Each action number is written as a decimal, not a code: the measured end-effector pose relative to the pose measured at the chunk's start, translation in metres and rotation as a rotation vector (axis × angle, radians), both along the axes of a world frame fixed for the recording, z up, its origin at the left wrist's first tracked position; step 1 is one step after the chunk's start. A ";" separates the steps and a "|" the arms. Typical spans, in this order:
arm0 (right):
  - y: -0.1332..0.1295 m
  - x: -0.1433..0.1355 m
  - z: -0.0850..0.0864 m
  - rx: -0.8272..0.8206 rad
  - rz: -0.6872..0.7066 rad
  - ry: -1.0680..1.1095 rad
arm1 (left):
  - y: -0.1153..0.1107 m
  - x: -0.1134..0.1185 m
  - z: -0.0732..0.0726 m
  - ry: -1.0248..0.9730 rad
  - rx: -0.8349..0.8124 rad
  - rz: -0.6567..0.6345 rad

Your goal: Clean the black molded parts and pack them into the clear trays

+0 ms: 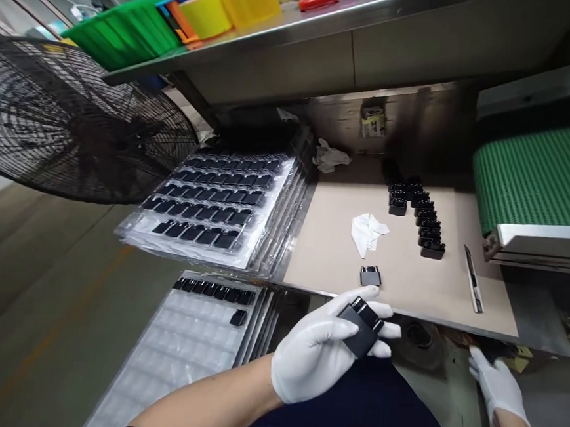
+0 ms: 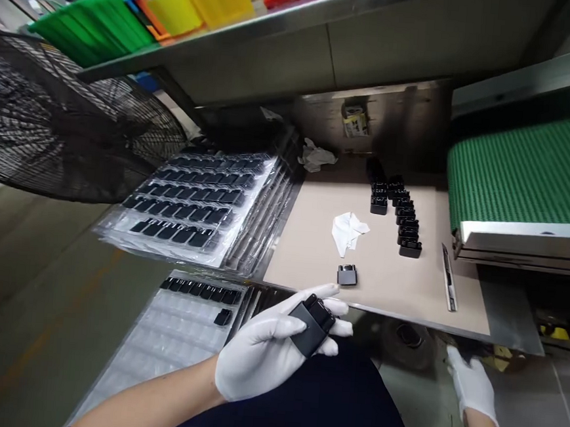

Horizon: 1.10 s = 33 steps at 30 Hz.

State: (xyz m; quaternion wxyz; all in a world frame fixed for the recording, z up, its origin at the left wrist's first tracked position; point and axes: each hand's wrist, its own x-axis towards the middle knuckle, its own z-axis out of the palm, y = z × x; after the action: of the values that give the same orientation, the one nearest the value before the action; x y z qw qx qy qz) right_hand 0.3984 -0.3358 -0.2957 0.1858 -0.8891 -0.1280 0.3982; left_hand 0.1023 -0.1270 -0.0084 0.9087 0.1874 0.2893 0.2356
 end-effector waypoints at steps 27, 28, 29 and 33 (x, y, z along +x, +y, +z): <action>0.250 -0.172 0.253 0.618 0.832 0.296 | 0.103 -0.055 -0.009 0.084 0.162 -0.007; 0.254 -0.176 0.252 0.607 0.851 0.291 | 0.106 -0.059 -0.012 0.107 0.185 -0.016; 0.258 -0.179 0.250 0.597 0.869 0.283 | 0.109 -0.063 -0.014 0.130 0.215 -0.029; 0.276 -0.184 0.241 0.551 0.955 0.258 | 0.120 -0.080 -0.023 0.286 0.274 -0.077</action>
State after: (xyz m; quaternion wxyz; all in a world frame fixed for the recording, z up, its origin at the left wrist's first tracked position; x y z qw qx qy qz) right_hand 0.2141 -0.0601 -0.0549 0.2243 -0.5954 -0.5913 0.4955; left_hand 0.0227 -0.0069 -0.0318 0.8328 0.3516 0.3731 0.2088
